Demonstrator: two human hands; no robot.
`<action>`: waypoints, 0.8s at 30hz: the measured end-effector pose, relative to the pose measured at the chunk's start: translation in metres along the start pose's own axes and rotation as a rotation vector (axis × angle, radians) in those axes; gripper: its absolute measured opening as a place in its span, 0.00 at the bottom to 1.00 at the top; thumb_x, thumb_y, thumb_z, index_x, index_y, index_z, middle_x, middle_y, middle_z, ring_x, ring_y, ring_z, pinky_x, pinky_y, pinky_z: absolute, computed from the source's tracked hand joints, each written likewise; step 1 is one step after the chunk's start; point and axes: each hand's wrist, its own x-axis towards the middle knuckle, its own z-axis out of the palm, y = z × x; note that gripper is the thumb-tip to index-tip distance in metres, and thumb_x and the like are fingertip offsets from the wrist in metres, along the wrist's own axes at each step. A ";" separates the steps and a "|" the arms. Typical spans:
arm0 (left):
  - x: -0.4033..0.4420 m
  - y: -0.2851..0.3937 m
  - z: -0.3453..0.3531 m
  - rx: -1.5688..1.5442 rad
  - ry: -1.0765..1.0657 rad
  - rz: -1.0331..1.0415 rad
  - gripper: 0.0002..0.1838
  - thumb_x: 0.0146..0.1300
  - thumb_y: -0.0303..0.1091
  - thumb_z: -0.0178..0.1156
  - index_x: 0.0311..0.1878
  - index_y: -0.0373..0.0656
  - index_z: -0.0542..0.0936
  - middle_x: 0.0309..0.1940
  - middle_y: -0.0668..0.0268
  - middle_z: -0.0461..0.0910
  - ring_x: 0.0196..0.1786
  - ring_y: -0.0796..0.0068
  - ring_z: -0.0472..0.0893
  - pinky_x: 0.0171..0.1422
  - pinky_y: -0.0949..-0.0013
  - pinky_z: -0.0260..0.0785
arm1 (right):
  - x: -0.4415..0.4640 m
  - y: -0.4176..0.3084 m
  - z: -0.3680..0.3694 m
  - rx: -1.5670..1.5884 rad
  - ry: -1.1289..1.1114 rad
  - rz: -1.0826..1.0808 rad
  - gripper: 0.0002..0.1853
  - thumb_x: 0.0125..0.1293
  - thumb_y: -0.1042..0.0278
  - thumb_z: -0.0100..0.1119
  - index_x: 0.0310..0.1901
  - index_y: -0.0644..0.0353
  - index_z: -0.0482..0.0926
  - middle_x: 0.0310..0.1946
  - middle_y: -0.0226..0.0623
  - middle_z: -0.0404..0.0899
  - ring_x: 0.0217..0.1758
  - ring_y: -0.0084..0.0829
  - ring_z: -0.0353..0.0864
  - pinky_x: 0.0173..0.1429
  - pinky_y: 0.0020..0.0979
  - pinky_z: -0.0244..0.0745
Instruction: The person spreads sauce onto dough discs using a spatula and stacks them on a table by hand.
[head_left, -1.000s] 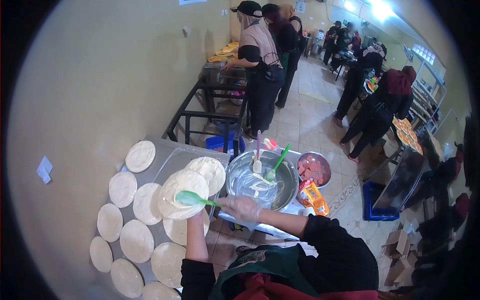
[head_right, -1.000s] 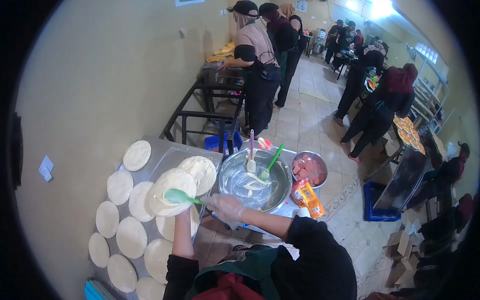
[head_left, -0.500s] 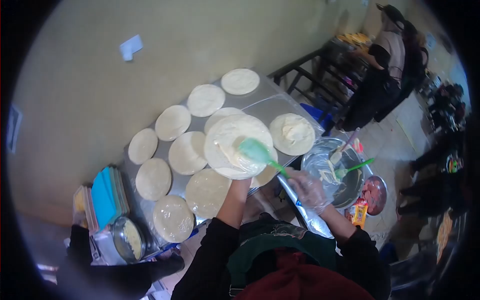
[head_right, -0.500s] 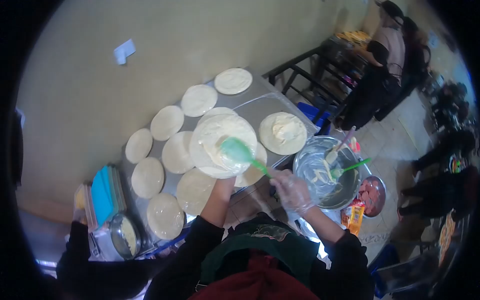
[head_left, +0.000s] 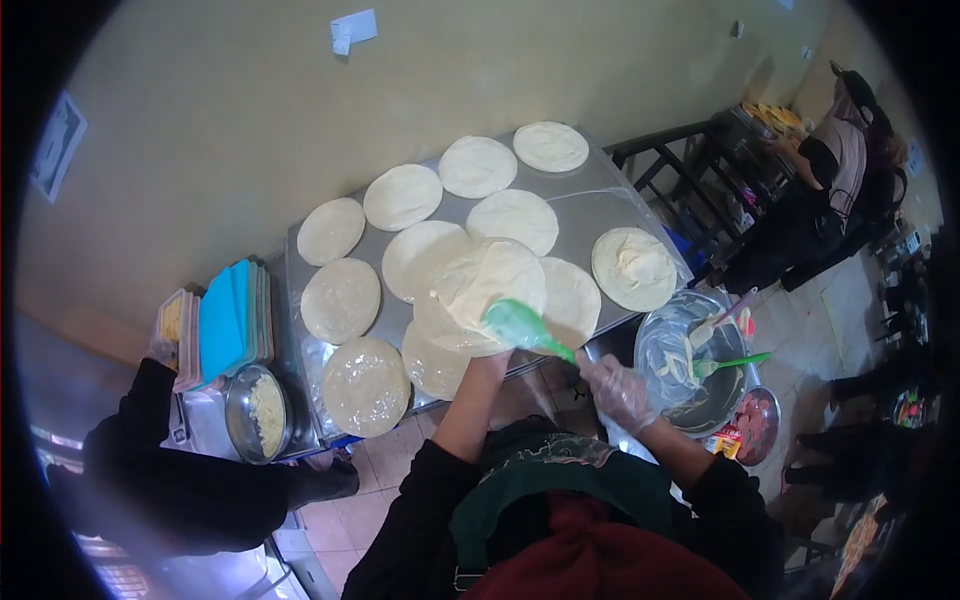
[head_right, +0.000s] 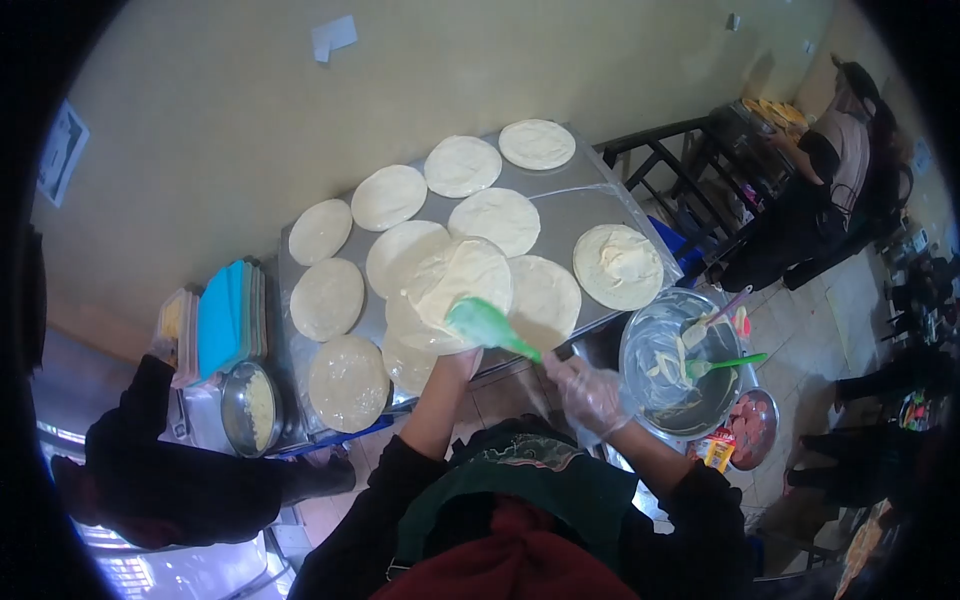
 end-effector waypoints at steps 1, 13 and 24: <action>0.002 0.002 0.000 -0.084 0.051 -0.096 0.30 0.75 0.55 0.45 0.72 0.48 0.65 0.67 0.59 0.72 0.68 0.61 0.72 0.71 0.51 0.68 | -0.005 0.006 0.007 -0.104 -0.056 0.046 0.22 0.64 0.72 0.57 0.61 0.50 0.77 0.30 0.39 0.77 0.25 0.42 0.79 0.27 0.41 0.74; -0.026 0.047 0.011 -0.299 0.125 -0.232 0.33 0.72 0.54 0.51 0.74 0.46 0.63 0.68 0.60 0.71 0.68 0.62 0.73 0.72 0.53 0.68 | 0.027 0.005 0.001 -0.214 -0.074 -0.040 0.21 0.64 0.70 0.61 0.59 0.43 0.79 0.31 0.36 0.79 0.21 0.39 0.79 0.24 0.41 0.75; -0.060 0.085 0.004 0.351 -0.069 -0.054 0.35 0.73 0.50 0.52 0.77 0.47 0.55 0.72 0.61 0.64 0.72 0.64 0.67 0.75 0.56 0.63 | 0.024 -0.019 -0.015 0.023 -0.148 -0.155 0.16 0.68 0.71 0.55 0.56 0.50 0.79 0.32 0.42 0.79 0.29 0.47 0.81 0.32 0.44 0.77</action>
